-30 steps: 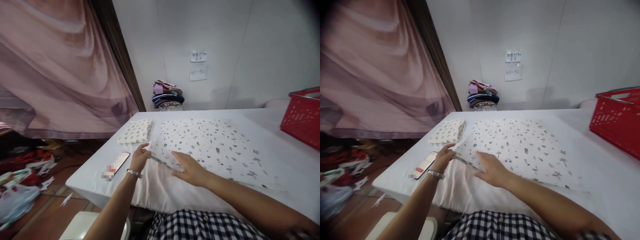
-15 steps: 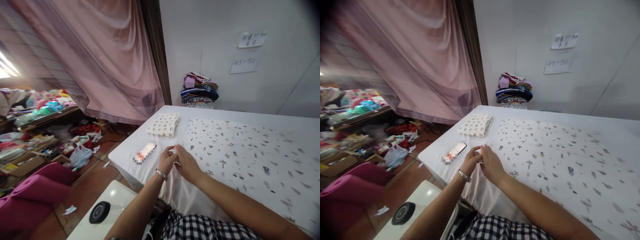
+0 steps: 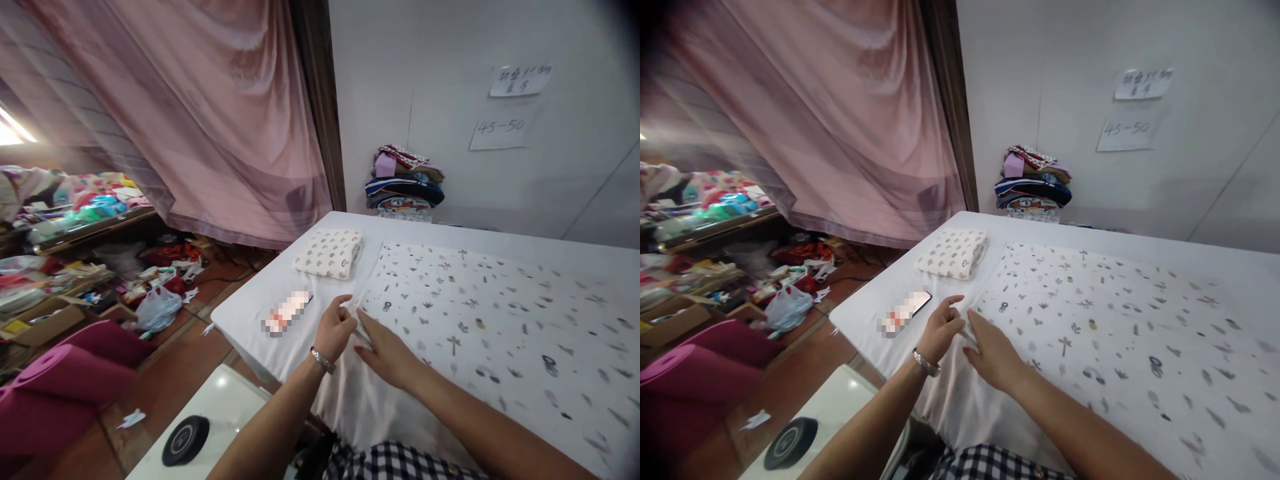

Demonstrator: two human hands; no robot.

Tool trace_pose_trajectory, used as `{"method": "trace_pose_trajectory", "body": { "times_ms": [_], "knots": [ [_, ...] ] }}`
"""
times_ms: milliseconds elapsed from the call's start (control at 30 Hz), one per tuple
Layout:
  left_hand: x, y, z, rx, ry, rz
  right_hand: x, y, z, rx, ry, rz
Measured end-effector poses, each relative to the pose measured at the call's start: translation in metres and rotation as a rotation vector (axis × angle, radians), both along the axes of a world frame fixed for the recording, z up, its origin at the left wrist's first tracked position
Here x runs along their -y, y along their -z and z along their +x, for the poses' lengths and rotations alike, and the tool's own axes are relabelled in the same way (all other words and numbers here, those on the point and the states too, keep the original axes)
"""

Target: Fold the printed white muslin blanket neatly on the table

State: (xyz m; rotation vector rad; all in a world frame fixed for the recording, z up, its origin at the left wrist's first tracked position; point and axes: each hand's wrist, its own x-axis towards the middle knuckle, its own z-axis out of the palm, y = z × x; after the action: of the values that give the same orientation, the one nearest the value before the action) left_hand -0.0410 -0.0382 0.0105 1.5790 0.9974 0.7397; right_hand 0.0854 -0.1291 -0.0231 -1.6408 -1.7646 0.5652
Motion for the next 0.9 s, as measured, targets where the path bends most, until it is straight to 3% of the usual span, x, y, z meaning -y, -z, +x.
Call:
{"method": "trace_pose_trajectory", "body": {
  "times_ms": [167, 267, 400, 533, 633, 733, 800, 900],
  "knots": [
    [-0.005, 0.029, -0.031, -0.247, -0.027, 0.017, 0.040, 0.010, 0.018, 0.137, -0.224, -0.208],
    [-0.003, 0.045, -0.044, -0.390, -0.007, 0.029, 0.079, 0.018, 0.048, 0.138, -0.251, -0.248],
    [-0.002, 0.044, -0.046, -0.586, 0.061, 0.125, 0.141, 0.036, 0.113, 0.212, 0.008, -0.301],
    [-0.019, 0.023, -0.036, -0.883, 0.242, 0.190, 0.201, 0.052, 0.210, 0.268, 0.414, -0.324],
    [-0.046, 0.006, -0.008, -0.996, 0.299, 0.322, 0.222, 0.045, 0.287, 0.227, 0.777, -0.345],
    [-0.082, 0.002, 0.045, -0.942, 0.345, 0.444, 0.215, 0.021, 0.346, 0.082, 1.125, -0.483],
    [-0.107, 0.007, 0.093, -0.885, 0.331, 0.500, 0.201, 0.006, 0.376, 0.040, 1.239, -0.494],
    [-0.140, 0.020, 0.167, -0.849, 0.262, 0.537, 0.179, -0.004, 0.412, 0.063, 1.287, -0.469]
  ]
}}
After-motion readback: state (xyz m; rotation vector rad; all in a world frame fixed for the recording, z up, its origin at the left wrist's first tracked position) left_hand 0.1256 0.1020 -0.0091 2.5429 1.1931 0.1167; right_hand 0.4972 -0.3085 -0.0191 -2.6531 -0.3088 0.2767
